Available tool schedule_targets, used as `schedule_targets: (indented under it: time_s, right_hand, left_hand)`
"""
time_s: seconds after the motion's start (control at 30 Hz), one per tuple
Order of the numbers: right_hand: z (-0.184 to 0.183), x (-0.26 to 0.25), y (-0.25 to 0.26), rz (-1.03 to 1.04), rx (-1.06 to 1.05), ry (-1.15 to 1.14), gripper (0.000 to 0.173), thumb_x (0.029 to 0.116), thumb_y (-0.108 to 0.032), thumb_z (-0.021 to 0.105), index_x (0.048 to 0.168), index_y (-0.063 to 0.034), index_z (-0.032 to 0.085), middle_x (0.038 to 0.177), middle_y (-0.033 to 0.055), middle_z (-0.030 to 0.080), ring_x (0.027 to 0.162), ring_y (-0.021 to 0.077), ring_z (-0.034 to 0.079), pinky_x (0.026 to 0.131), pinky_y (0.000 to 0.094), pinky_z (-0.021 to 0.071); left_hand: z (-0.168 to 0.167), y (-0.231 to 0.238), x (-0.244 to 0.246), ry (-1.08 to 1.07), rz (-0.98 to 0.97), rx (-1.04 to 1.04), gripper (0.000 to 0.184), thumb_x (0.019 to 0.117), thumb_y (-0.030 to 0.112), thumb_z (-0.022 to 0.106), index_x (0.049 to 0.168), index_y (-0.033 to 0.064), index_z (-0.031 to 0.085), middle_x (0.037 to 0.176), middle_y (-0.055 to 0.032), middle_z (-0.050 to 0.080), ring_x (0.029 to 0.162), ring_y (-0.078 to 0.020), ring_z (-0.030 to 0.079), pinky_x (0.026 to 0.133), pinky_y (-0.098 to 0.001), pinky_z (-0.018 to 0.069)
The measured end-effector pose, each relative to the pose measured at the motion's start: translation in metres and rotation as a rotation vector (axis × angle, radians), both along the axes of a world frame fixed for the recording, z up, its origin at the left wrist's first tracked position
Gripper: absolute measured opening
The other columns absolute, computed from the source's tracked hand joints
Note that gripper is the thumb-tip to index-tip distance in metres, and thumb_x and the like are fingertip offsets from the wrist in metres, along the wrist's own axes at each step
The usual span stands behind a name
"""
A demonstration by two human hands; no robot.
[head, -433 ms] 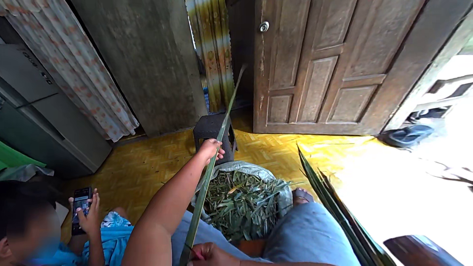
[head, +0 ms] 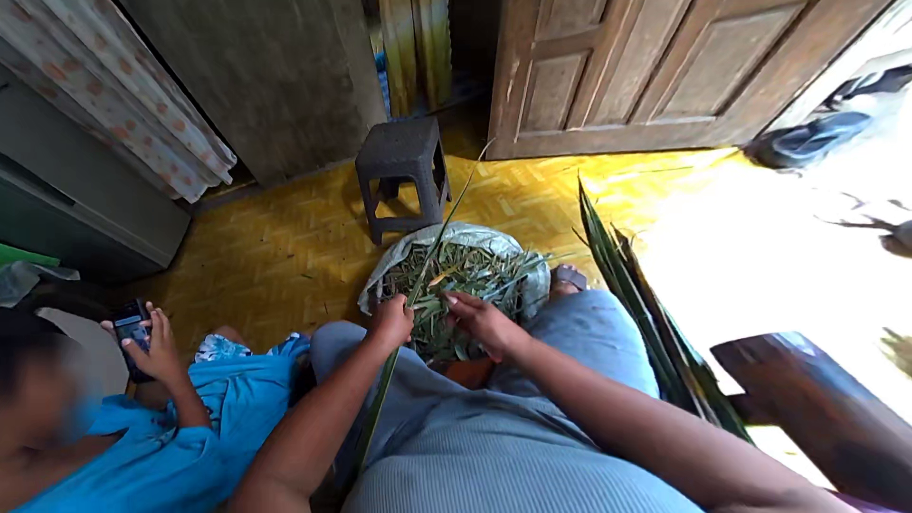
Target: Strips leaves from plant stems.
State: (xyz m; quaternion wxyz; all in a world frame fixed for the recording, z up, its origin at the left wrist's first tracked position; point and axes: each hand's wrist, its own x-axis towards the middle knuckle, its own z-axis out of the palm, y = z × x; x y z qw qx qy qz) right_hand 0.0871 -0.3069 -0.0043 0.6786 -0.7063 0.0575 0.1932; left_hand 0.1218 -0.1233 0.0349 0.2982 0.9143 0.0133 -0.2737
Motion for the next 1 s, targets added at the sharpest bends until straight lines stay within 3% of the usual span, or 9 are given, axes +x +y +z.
schedule_targets:
  time_s: [0.17, 0.37, 0.5, 0.6, 0.73, 0.8, 0.87, 0.93, 1.0]
  right_hand:
    - [-0.005, 0.016, -0.019, -0.081, 0.235, 0.148, 0.047, 0.1130, -0.026, 0.040, 0.156, -0.0079, 0.035, 0.078, 0.0031, 0.062, 0.053, 0.0056, 0.050, 0.050, 0.0195, 0.0421]
    - [-0.022, 0.021, -0.032, -0.064, 0.442, 0.282, 0.035, 0.1138, -0.032, 0.033, 0.136, -0.0125, 0.051, 0.075, 0.0027, 0.062, 0.052, 0.0073, 0.053, 0.049, 0.0202, 0.0452]
    - [-0.030, 0.022, -0.035, -0.028, 0.469, 0.274, 0.033, 0.1140, -0.032, 0.031, 0.132, -0.0126, 0.051, 0.075, 0.0026, 0.060, 0.052, 0.0077, 0.053, 0.049, 0.0203, 0.0462]
    - [-0.030, 0.021, -0.037, 0.014, 0.454, 0.247, 0.034, 0.1140, -0.030, 0.028, 0.132, -0.0124, 0.051, 0.075, 0.0013, 0.059, 0.053, 0.0069, 0.053, 0.050, 0.0199, 0.0463]
    - [-0.025, 0.017, -0.032, 0.015, 0.163, 0.123, 0.034, 0.1130, -0.024, 0.039, 0.138, -0.0052, 0.054, 0.076, 0.0005, 0.062, 0.053, 0.0029, 0.049, 0.050, 0.0173, 0.0417]
    - [-0.022, 0.013, -0.027, 0.096, -0.142, 0.026, 0.034, 0.1119, -0.026, 0.044, 0.136, -0.0047, 0.057, 0.086, 0.0022, 0.065, 0.061, 0.0054, 0.050, 0.059, 0.0230, 0.0427]
    - [-0.017, 0.008, -0.021, 0.231, -0.377, -0.066, 0.038, 0.1118, -0.028, 0.045, 0.139, -0.0045, 0.058, 0.105, 0.0128, 0.069, 0.085, 0.0195, 0.063, 0.081, 0.0398, 0.0516]
    - [-0.011, 0.000, -0.012, 0.316, -0.480, -0.140, 0.040, 0.1112, -0.027, 0.047, 0.141, -0.0030, 0.058, 0.121, 0.0211, 0.069, 0.109, 0.0345, 0.067, 0.100, 0.0553, 0.0495]
    - [-0.009, -0.006, -0.004, 0.375, -0.542, -0.196, 0.041, 0.1116, -0.026, 0.045, 0.142, -0.0018, 0.058, 0.128, 0.0235, 0.066, 0.118, 0.0399, 0.065, 0.105, 0.0596, 0.0461]
  left_hand:
    - [-0.012, 0.006, -0.041, 0.093, -0.060, -0.118, 0.037, 0.1111, 0.017, 0.043, 0.144, 0.0013, 0.051, 0.104, -0.0120, 0.070, 0.071, -0.0130, 0.066, 0.069, -0.0294, 0.0570]
    - [-0.020, 0.013, -0.055, 0.136, -0.101, -0.133, 0.036, 0.1104, 0.016, 0.045, 0.142, 0.0005, 0.051, 0.105, -0.0117, 0.070, 0.073, -0.0118, 0.067, 0.070, -0.0282, 0.0567]
    - [-0.029, 0.010, -0.046, 0.215, -0.023, -0.293, 0.035, 0.1104, 0.025, 0.050, 0.135, 0.0010, 0.056, 0.097, -0.0081, 0.071, 0.073, -0.0101, 0.067, 0.067, -0.0261, 0.0554]
    - [-0.032, 0.004, -0.035, 0.280, 0.039, -0.426, 0.039, 0.1122, 0.031, 0.045, 0.135, 0.0009, 0.055, 0.094, -0.0068, 0.073, 0.072, -0.0087, 0.067, 0.067, -0.0241, 0.0540]
    - [-0.034, -0.007, -0.027, 0.209, 0.051, -0.395, 0.037, 0.1131, 0.024, 0.042, 0.133, -0.0021, 0.058, 0.089, -0.0071, 0.072, 0.061, -0.0054, 0.060, 0.059, -0.0213, 0.0494]
    - [-0.035, -0.013, -0.024, 0.140, 0.025, -0.239, 0.038, 0.1139, 0.025, 0.039, 0.133, -0.0016, 0.059, 0.090, -0.0083, 0.071, 0.059, -0.0075, 0.057, 0.059, -0.0245, 0.0494]
    - [-0.037, -0.019, -0.022, 0.093, -0.009, -0.109, 0.040, 0.1143, 0.026, 0.036, 0.131, -0.0014, 0.060, 0.095, -0.0112, 0.070, 0.064, -0.0129, 0.061, 0.065, -0.0305, 0.0534]
    - [-0.042, -0.021, -0.020, 0.069, -0.027, -0.024, 0.040, 0.1141, 0.026, 0.036, 0.127, -0.0019, 0.062, 0.098, -0.0138, 0.070, 0.072, -0.0186, 0.066, 0.073, -0.0370, 0.0561]
    - [-0.044, -0.024, -0.017, 0.068, -0.031, 0.035, 0.039, 0.1130, 0.025, 0.037, 0.126, -0.0016, 0.062, 0.101, -0.0153, 0.072, 0.079, -0.0221, 0.069, 0.078, -0.0405, 0.0567]
